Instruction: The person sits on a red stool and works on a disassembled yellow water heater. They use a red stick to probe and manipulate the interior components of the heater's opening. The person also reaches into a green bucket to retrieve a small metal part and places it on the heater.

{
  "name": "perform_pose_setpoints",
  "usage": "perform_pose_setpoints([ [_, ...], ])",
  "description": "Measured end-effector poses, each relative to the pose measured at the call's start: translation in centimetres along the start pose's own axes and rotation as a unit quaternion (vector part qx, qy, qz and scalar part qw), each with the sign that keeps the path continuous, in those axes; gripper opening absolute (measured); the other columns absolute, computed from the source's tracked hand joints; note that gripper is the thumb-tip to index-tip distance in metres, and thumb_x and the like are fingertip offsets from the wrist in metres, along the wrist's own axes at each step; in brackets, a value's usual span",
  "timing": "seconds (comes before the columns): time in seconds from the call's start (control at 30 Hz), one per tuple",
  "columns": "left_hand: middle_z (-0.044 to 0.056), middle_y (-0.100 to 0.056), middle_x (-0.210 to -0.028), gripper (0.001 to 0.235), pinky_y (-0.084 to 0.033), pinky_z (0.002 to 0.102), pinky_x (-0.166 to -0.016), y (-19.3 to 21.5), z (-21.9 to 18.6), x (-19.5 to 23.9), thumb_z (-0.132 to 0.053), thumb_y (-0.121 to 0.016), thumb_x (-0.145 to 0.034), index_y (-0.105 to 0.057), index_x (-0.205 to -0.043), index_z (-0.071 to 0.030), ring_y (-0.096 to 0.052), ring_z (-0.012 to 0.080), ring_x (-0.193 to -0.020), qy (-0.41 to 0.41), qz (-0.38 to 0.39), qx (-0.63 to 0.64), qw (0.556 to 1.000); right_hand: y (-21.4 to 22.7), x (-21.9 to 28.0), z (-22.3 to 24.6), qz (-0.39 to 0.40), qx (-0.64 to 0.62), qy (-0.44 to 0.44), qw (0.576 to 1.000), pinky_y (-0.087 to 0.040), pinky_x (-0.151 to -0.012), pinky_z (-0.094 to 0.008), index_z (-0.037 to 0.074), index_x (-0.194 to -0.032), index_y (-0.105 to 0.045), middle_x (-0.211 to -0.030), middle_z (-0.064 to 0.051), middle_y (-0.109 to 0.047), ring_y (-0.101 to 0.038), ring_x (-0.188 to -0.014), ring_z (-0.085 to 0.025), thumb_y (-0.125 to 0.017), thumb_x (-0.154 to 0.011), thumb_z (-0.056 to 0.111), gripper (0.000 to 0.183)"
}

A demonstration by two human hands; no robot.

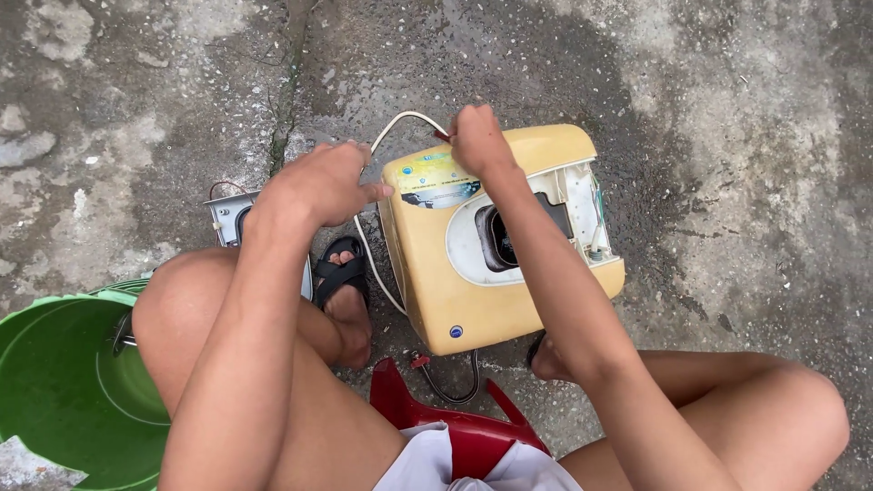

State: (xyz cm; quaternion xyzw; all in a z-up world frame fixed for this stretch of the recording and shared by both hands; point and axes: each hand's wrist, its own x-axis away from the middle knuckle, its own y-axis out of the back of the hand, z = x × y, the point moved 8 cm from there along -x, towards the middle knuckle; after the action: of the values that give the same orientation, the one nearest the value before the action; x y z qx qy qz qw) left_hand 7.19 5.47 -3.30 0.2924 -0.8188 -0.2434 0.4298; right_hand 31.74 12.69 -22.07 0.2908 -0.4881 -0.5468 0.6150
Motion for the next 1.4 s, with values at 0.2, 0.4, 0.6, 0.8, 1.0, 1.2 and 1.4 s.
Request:
perform_pose_setpoints([
  [0.2, 0.032, -0.050, -0.148, 0.062, -0.038, 0.069, -0.111, -0.4, 0.1, -0.6, -0.032, -0.065, -0.098, -0.051, -0.145, 0.006, -0.043, 0.0508, -0.141, -0.025, -0.002, 0.015, 1.000, 6.6, -1.3, -14.8, -0.071, 0.054, -0.124, 0.988, -0.060, -0.084, -0.052, 0.011, -0.087, -0.079, -0.100, -0.025, -0.066, -0.071, -0.098, -0.049, -0.078, -0.087, 0.009, 0.002],
  [0.4, 0.031, -0.055, -0.142, 0.056, -0.045, 0.068, -0.104, 1.0, 2.6, 0.4, -0.029, -0.065, -0.098, -0.056, -0.139, 0.008, -0.049, 0.0505, -0.135, -0.004, -0.026, 0.041, 0.999, 5.9, -2.4, -16.0, -0.100, 0.055, -0.137, 0.984, -0.059, -0.083, -0.056, 0.010, -0.085, -0.079, -0.099, -0.030, -0.063, -0.069, -0.096, -0.054, -0.074, -0.089, 0.006, 0.007],
  [0.6, 0.020, -0.054, -0.135, 0.045, -0.048, 0.057, -0.095, 0.0, 4.6, -0.6, -0.045, -0.063, -0.103, -0.058, -0.122, -0.004, -0.061, 0.0446, -0.115, 0.090, 0.015, -0.010, 0.996, -0.1, 2.4, 6.2, 0.006, -0.045, 0.123, 0.991, -0.046, -0.088, -0.053, 0.002, -0.092, -0.078, -0.092, -0.018, -0.070, -0.050, -0.106, -0.039, -0.057, -0.092, -0.004, 0.022],
  [0.8, 0.024, -0.059, -0.131, 0.053, -0.050, 0.056, -0.091, 0.1, 4.9, -0.2, -0.050, -0.068, -0.101, -0.062, -0.121, -0.001, -0.062, 0.0458, -0.114, 0.065, -0.014, -0.019, 0.998, 0.5, 9.9, 11.6, 0.000, -0.050, 0.347, 0.937, -0.048, -0.074, -0.044, -0.002, -0.096, -0.075, -0.089, -0.016, -0.067, -0.063, -0.081, -0.035, -0.062, -0.090, -0.005, 0.015],
  [1.0, 0.030, -0.048, -0.146, 0.057, -0.044, 0.052, -0.107, 0.0, 5.3, -0.9, -0.047, -0.071, -0.098, -0.060, -0.129, -0.001, -0.052, 0.0418, -0.133, 0.044, -0.027, -0.021, 0.998, 0.1, 22.7, 12.8, 0.059, -0.071, 0.426, 0.900, -0.051, -0.080, -0.041, -0.006, -0.104, -0.069, -0.098, -0.015, -0.060, -0.060, -0.090, -0.032, -0.058, -0.103, 0.001, 0.013],
  [1.2, 0.027, -0.053, -0.141, 0.053, -0.048, 0.056, -0.100, 0.4, 4.1, 0.8, -0.046, -0.067, -0.101, -0.058, -0.128, -0.002, -0.059, 0.0460, -0.122, 0.036, -0.011, -0.024, 0.999, -3.6, 33.3, 9.1, 0.130, 0.021, 0.486, 0.864, -0.051, -0.081, -0.039, -0.006, -0.104, -0.065, -0.100, -0.014, -0.059, -0.058, -0.093, -0.031, -0.055, -0.096, -0.006, 0.013],
  [1.4, 0.028, -0.057, -0.131, 0.044, -0.047, 0.060, -0.096, -1.1, 1.9, 0.8, -0.041, -0.065, -0.102, -0.061, -0.123, -0.003, -0.057, 0.0460, -0.121, 0.018, -0.015, -0.058, 0.998, -0.6, 37.2, 1.8, 0.093, 0.079, 0.450, 0.884, -0.053, -0.082, -0.041, -0.005, -0.104, -0.066, -0.104, -0.012, -0.060, -0.058, -0.094, -0.030, -0.065, -0.075, -0.010, 0.029],
])
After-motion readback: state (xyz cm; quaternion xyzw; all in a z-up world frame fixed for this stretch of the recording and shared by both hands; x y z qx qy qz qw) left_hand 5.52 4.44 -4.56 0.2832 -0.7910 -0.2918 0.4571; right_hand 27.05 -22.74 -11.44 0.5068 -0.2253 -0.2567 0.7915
